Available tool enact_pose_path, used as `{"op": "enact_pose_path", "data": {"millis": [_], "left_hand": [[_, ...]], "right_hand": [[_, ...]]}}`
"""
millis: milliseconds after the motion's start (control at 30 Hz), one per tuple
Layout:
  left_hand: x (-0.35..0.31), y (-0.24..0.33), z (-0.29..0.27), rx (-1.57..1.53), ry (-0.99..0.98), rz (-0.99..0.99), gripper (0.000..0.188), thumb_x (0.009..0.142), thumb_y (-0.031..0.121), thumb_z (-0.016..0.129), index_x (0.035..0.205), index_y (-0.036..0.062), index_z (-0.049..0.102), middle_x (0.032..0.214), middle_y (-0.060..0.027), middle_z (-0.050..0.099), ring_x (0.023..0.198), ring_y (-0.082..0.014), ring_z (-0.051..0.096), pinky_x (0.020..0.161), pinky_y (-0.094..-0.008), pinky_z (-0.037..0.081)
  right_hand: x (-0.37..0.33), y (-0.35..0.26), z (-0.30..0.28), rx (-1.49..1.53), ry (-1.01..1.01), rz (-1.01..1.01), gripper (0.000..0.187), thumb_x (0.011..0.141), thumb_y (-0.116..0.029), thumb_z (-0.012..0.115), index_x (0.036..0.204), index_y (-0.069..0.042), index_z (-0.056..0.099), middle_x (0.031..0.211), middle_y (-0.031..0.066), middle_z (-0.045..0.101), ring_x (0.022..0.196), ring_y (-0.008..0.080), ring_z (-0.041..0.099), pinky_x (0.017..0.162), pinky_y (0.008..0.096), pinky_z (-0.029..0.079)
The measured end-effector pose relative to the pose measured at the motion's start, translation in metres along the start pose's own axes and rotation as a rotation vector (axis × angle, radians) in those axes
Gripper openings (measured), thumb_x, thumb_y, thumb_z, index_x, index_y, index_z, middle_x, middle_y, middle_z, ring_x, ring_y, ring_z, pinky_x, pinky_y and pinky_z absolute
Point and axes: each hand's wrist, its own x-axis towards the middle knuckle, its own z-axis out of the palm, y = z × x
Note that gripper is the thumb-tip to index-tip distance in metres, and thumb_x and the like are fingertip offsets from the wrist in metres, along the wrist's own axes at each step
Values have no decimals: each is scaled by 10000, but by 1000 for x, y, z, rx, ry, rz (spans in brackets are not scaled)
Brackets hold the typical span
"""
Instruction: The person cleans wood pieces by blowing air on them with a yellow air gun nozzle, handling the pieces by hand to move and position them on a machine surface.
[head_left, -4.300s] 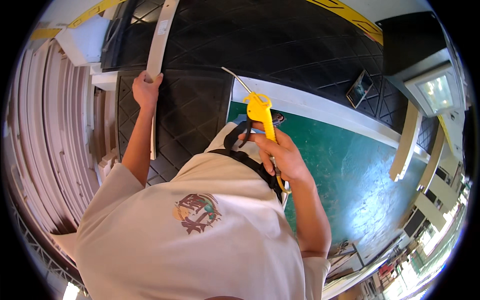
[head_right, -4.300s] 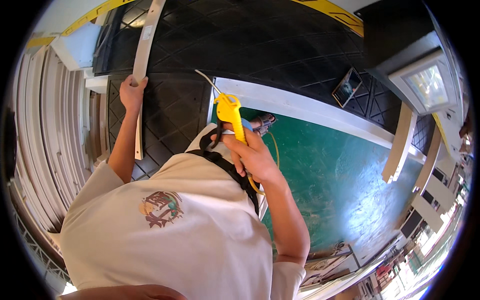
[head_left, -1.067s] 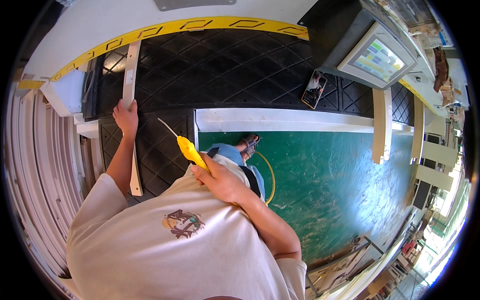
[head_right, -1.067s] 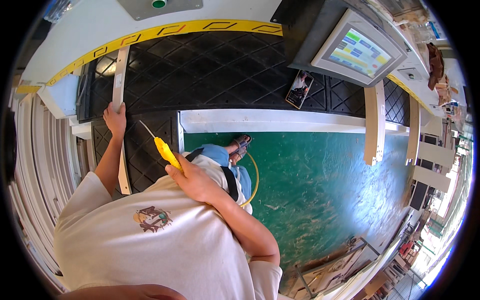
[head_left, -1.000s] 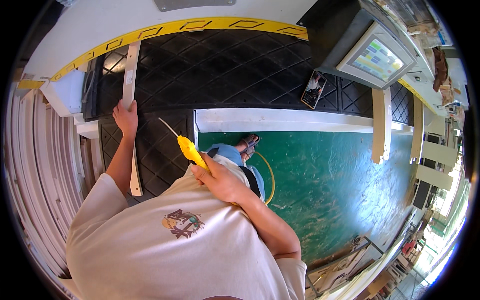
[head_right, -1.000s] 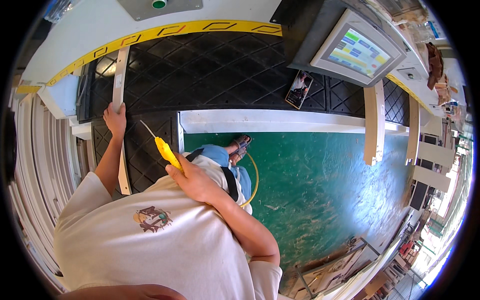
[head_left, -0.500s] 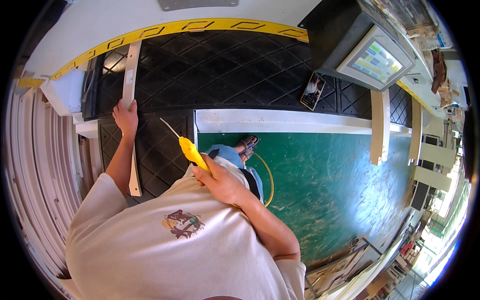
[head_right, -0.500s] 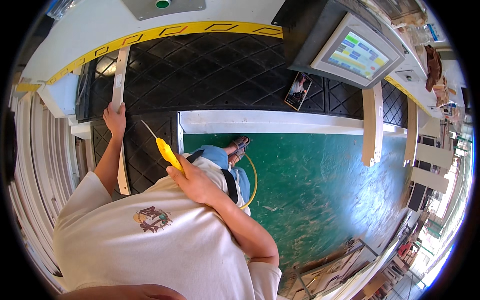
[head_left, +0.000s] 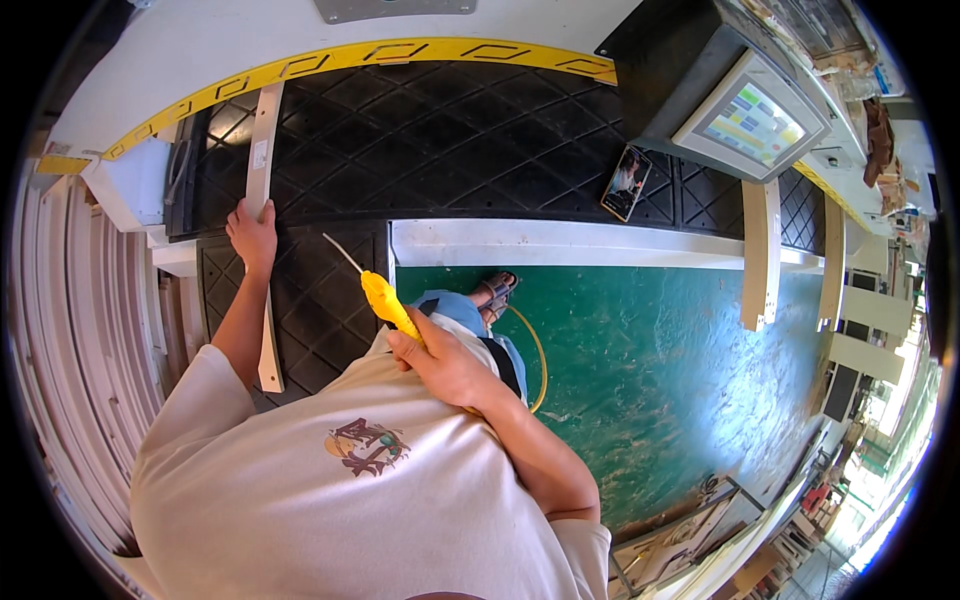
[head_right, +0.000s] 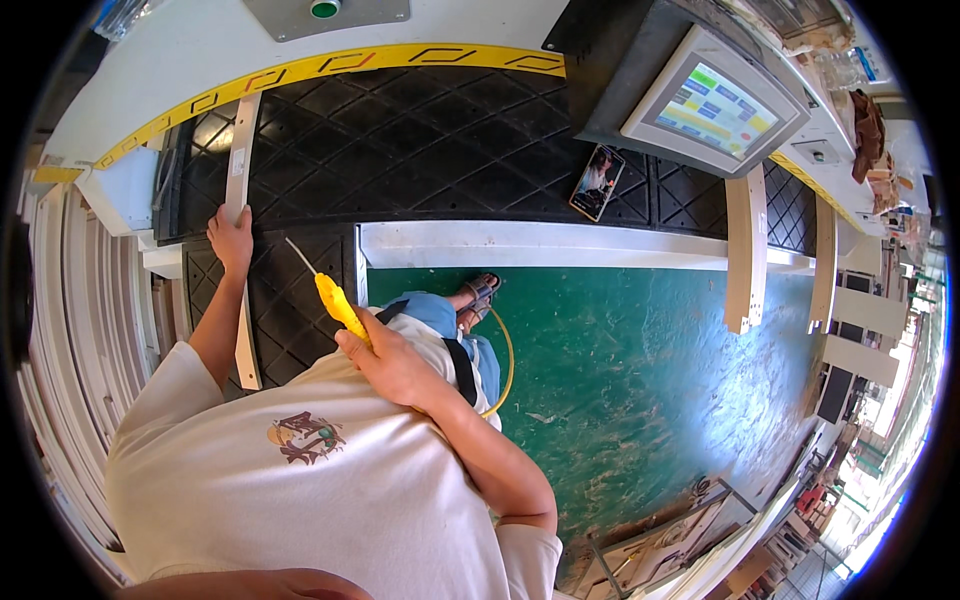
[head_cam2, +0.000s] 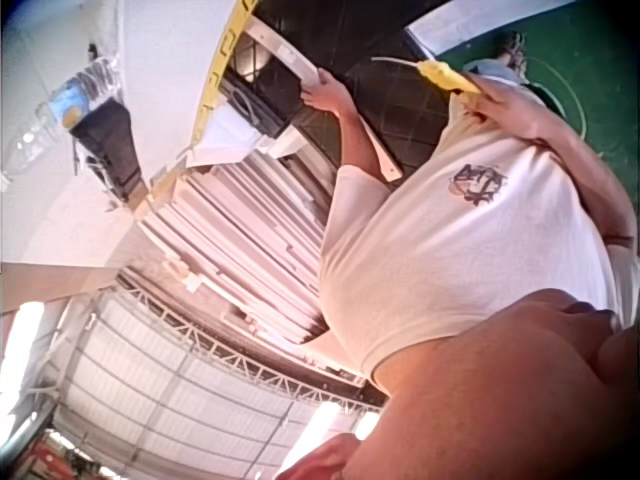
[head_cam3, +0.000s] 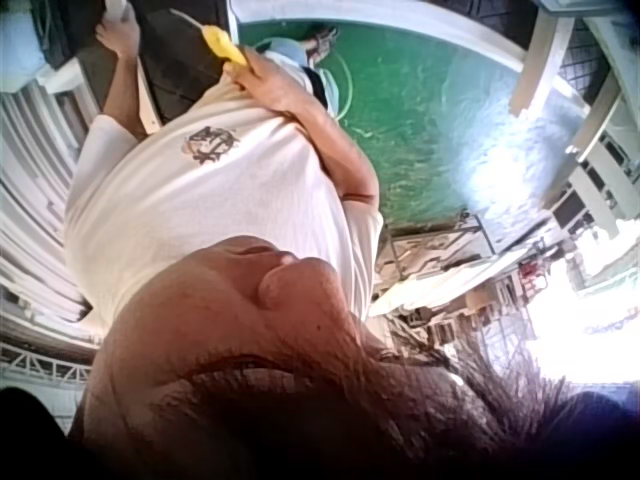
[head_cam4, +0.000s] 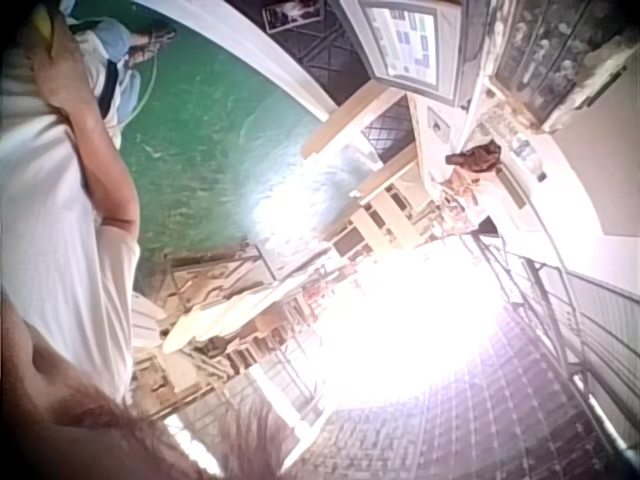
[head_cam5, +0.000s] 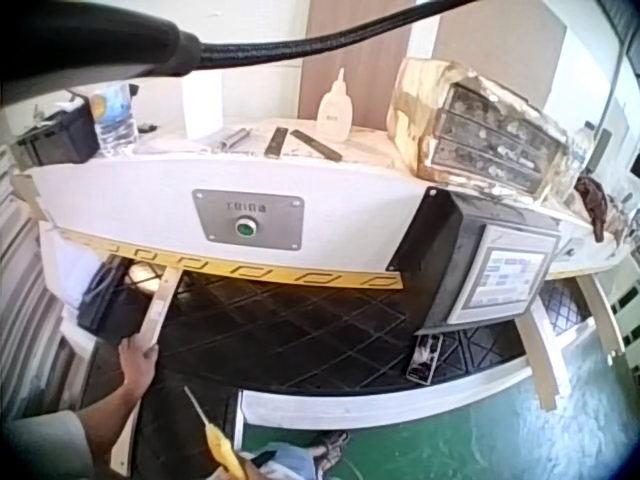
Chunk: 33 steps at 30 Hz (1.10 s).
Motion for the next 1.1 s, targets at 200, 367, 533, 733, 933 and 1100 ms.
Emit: {"op": "enact_pose_path", "data": {"millis": [200, 367, 533, 733, 933, 1100], "left_hand": [[1, 4, -4, -13, -22, -2, 615, 925, 504, 721, 1324, 48, 619, 1195, -226, 632, 1121, -456, 586, 984, -533, 481], [0, 1, -1, 21, 0, 9, 601, 910, 505, 727, 1306, 66, 617, 1187, -203, 631, 1109, -440, 596, 935, -544, 513], [0, -1, 1, 17, 0, 13, 605, 911, 505, 725, 1310, 63, 615, 1192, -207, 631, 1110, -444, 595, 938, -543, 512], [0, -2, 1, 15, 2, 25, 603, 912, 502, 724, 1310, 62, 613, 1191, -210, 630, 1110, -450, 592, 943, -544, 508], [1, 1, -1, -3, -13, 3, 604, 916, 505, 719, 1319, 69, 610, 1202, -211, 627, 1114, -451, 590, 944, -546, 508], [0, -1, 1, 4, -15, -3, 614, 919, 511, 714, 1332, 70, 607, 1207, -212, 625, 1118, -447, 591, 941, -545, 511]], "right_hand": [[0, -1, 0, 12, 13, -5, 648, 1099, -469, 507, 1502, 27, 402, 913, 53, 603, 845, 132, 590, 829, 280, 498], [1, 2, 0, 2, 3, -11, 649, 1099, -468, 507, 1490, 41, 408, 909, 54, 598, 840, 134, 586, 819, 281, 496], [1, 3, 0, 12, 8, -16, 646, 1099, -462, 510, 1491, 42, 408, 909, 53, 597, 839, 133, 584, 817, 281, 495], [2, 4, -1, 3, 7, 3, 640, 1099, -453, 515, 1510, 24, 401, 908, 50, 594, 842, 130, 580, 826, 280, 495], [2, 0, -2, 6, 5, -6, 634, 1100, -448, 514, 1511, 22, 401, 907, 49, 592, 841, 130, 579, 826, 279, 494], [2, 0, -1, 14, -4, -2, 628, 1102, -446, 512, 1507, 22, 406, 906, 48, 593, 842, 132, 579, 828, 279, 492]]}}
